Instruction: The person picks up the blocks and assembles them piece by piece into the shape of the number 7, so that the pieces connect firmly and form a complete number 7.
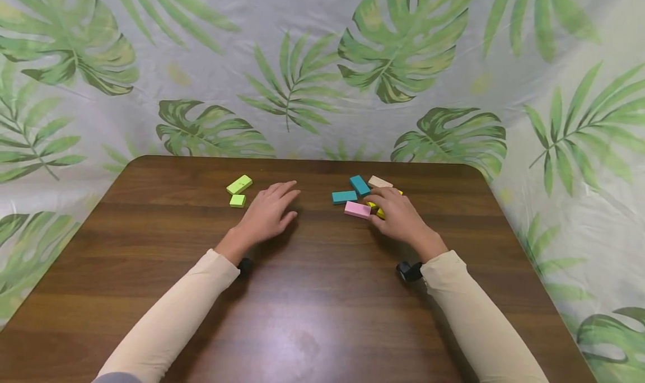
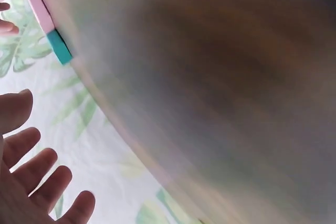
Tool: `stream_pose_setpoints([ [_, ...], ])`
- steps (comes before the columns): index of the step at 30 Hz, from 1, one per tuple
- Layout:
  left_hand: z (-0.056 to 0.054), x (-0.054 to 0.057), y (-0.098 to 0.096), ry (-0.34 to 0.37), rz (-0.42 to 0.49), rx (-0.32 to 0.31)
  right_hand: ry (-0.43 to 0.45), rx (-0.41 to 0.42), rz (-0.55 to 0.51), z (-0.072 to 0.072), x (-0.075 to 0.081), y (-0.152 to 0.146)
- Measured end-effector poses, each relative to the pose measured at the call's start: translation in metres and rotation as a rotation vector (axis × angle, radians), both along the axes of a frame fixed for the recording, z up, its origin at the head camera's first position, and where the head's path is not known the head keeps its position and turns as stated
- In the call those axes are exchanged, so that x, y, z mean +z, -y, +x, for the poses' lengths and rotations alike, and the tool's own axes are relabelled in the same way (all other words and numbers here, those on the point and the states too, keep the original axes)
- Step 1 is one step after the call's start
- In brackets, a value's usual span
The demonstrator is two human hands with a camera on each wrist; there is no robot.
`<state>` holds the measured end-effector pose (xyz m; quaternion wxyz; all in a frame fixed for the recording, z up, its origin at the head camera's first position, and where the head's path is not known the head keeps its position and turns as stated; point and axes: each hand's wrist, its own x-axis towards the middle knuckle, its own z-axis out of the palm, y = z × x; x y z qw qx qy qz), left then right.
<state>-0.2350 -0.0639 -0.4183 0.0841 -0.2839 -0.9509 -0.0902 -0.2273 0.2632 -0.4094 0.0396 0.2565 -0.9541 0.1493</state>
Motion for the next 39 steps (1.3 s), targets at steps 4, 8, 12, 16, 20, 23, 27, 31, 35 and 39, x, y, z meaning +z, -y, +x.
stream_pose_setpoints([
  [4,-0.015,0.0,-0.021,0.104,0.072,-0.037,0.015,0.016,0.005,-0.002,-0.003,0.001],
  [8,-0.026,0.001,-0.037,0.246,0.204,-0.058,0.028,0.024,-0.002,-0.004,-0.007,0.002],
  [12,-0.033,0.0,-0.047,0.343,0.253,-0.052,0.04,0.015,-0.003,-0.006,-0.011,0.001],
  [16,-0.041,0.0,-0.058,0.38,0.256,-0.052,0.043,0.006,-0.006,-0.007,-0.012,0.0],
  [20,-0.054,-0.002,-0.07,0.421,0.3,-0.06,0.034,0.015,-0.009,-0.011,-0.009,-0.001],
  [23,-0.065,-0.004,-0.076,0.47,0.363,-0.047,0.02,0.031,-0.021,-0.016,-0.005,0.0],
  [27,-0.072,-0.003,-0.073,0.531,0.416,-0.026,0.026,0.047,-0.026,-0.021,-0.001,0.003],
  [31,-0.072,-0.002,-0.076,0.558,0.389,-0.024,0.042,0.048,-0.02,-0.021,-0.003,0.005],
  [35,-0.071,-0.005,-0.087,0.567,0.32,-0.02,0.045,0.044,-0.016,-0.02,-0.008,0.004],
  [39,-0.069,-0.007,-0.094,0.537,0.257,0.007,0.036,0.054,-0.02,-0.02,-0.009,0.007],
])
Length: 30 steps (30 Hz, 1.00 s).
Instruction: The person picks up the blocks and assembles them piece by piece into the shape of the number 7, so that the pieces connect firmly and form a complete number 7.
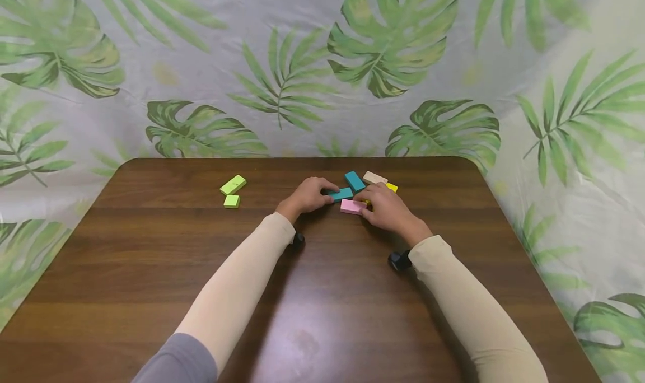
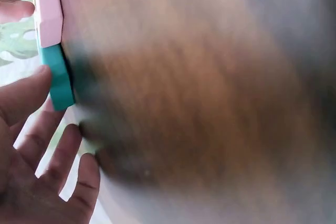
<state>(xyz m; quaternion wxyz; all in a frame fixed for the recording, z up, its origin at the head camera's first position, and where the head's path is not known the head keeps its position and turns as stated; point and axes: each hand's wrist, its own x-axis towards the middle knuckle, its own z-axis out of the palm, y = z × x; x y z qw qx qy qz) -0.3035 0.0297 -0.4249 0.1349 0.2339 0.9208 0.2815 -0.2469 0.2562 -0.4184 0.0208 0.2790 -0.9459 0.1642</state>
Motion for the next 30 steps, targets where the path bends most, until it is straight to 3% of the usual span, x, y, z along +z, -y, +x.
stream_pose_setpoints([
  [5,0.003,0.001,-0.001,-0.019,-0.009,0.033,0.015,0.007,0.009,0.0,0.001,0.002],
  [12,0.004,0.001,-0.002,-0.028,-0.009,0.019,0.024,0.0,0.025,0.001,-0.001,-0.001],
  [17,0.003,0.003,0.001,-0.048,-0.072,0.001,0.033,0.011,0.018,0.001,-0.003,-0.001],
  [25,0.003,0.006,0.013,-0.077,-0.159,-0.062,0.014,0.015,0.032,-0.002,-0.005,0.0],
  [30,0.007,0.004,0.024,-0.129,-0.179,-0.16,0.017,0.008,0.03,-0.002,-0.004,0.0],
])
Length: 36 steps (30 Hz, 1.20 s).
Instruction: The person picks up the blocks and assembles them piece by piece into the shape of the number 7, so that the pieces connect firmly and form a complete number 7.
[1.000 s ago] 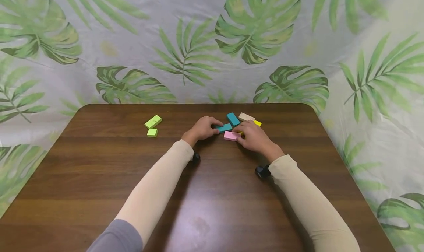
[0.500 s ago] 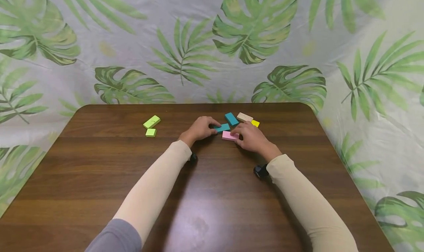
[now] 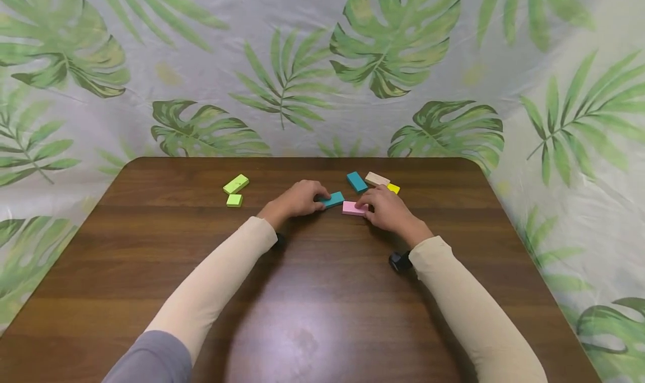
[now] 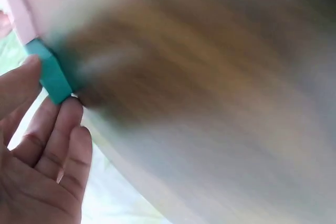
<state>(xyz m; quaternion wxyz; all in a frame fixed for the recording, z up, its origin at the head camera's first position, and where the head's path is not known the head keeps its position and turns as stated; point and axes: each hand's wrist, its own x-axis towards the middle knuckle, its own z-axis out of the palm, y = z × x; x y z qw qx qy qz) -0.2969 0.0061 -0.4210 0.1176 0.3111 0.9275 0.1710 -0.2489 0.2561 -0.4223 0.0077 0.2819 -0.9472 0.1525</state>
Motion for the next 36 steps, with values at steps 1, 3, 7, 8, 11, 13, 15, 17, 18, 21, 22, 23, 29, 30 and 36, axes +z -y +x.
stream_pose_setpoints([
  [1,0.002,0.0,0.002,-0.009,-0.006,-0.02,0.001,-0.001,0.0,0.0,0.0,0.0],
  [3,0.006,0.0,0.007,-0.026,-0.019,-0.048,-0.002,-0.002,0.0,0.001,0.0,0.0],
  [7,0.017,0.0,0.015,-0.032,-0.011,-0.069,-0.021,-0.01,0.005,0.002,-0.002,-0.002],
  [8,0.02,0.0,0.017,-0.033,-0.005,-0.078,-0.026,-0.013,0.006,0.003,-0.003,-0.003],
  [11,0.031,0.001,0.022,-0.04,0.013,-0.119,-0.022,-0.025,0.01,0.004,-0.004,-0.004],
  [13,0.038,0.0,0.027,-0.054,0.024,-0.147,-0.019,-0.022,0.008,0.004,-0.004,-0.004],
  [15,0.044,0.0,0.033,-0.076,0.03,-0.17,-0.016,-0.014,0.002,0.004,-0.004,-0.004],
  [17,0.049,-0.001,0.039,-0.101,0.04,-0.19,-0.011,-0.005,-0.001,0.003,-0.004,-0.004],
  [18,0.051,-0.001,0.041,-0.109,0.041,-0.197,-0.009,0.0,-0.001,0.003,-0.004,-0.003],
  [21,0.057,-0.002,0.05,-0.127,0.04,-0.219,-0.013,0.015,0.002,0.001,-0.003,-0.002],
  [22,0.059,-0.002,0.053,-0.126,0.039,-0.222,-0.013,0.018,0.003,0.001,-0.002,-0.001],
  [23,0.062,-0.001,0.056,-0.123,0.034,-0.224,-0.015,0.021,0.003,0.001,-0.002,-0.001],
  [29,0.074,0.001,0.069,-0.126,0.018,-0.234,-0.022,0.033,0.008,0.001,-0.001,0.003],
  [30,0.075,0.001,0.071,-0.129,0.016,-0.238,-0.025,0.035,0.011,0.0,0.0,0.003],
  [36,0.076,0.0,0.077,-0.209,0.025,-0.318,-0.044,0.056,0.03,-0.003,0.001,0.006],
])
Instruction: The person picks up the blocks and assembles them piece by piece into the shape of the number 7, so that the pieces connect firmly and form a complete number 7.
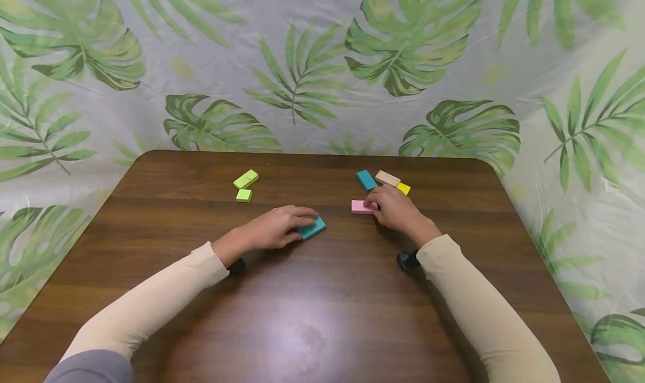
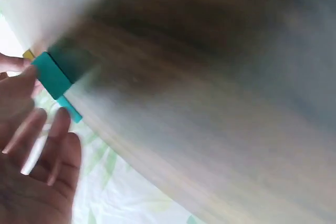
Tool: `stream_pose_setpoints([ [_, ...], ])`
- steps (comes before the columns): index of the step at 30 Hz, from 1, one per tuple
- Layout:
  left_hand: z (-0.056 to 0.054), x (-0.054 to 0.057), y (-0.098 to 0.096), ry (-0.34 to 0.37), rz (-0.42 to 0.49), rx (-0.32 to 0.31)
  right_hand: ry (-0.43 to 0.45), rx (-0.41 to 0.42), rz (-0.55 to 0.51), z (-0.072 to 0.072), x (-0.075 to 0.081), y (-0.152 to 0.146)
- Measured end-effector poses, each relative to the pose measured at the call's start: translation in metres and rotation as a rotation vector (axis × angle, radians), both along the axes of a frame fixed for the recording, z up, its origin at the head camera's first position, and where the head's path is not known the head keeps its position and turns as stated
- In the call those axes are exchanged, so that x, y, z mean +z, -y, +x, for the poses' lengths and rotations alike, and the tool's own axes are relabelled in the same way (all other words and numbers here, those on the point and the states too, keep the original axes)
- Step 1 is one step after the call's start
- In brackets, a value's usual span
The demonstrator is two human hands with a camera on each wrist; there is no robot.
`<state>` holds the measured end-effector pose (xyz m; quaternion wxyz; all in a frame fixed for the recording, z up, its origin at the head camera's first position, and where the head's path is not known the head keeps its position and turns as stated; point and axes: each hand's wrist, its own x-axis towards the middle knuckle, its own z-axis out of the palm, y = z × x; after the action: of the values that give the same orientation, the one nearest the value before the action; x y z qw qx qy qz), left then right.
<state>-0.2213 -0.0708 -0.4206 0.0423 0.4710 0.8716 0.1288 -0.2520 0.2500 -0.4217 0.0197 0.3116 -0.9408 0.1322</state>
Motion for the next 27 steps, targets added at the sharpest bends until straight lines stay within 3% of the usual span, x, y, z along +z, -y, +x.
stream_pose_setpoints([
  [5,-0.005,0.001,-0.003,0.014,0.004,-0.06,-0.017,0.027,-0.011,-0.003,-0.001,0.003],
  [13,-0.006,0.001,-0.001,0.112,0.012,-0.038,-0.021,0.05,-0.004,-0.006,-0.002,0.012],
  [20,-0.004,0.001,0.007,0.11,0.006,-0.025,0.057,0.013,-0.007,-0.015,0.0,0.026],
  [27,0.001,0.0,0.018,0.114,0.023,-0.01,0.073,-0.021,-0.04,-0.027,-0.004,0.028],
])
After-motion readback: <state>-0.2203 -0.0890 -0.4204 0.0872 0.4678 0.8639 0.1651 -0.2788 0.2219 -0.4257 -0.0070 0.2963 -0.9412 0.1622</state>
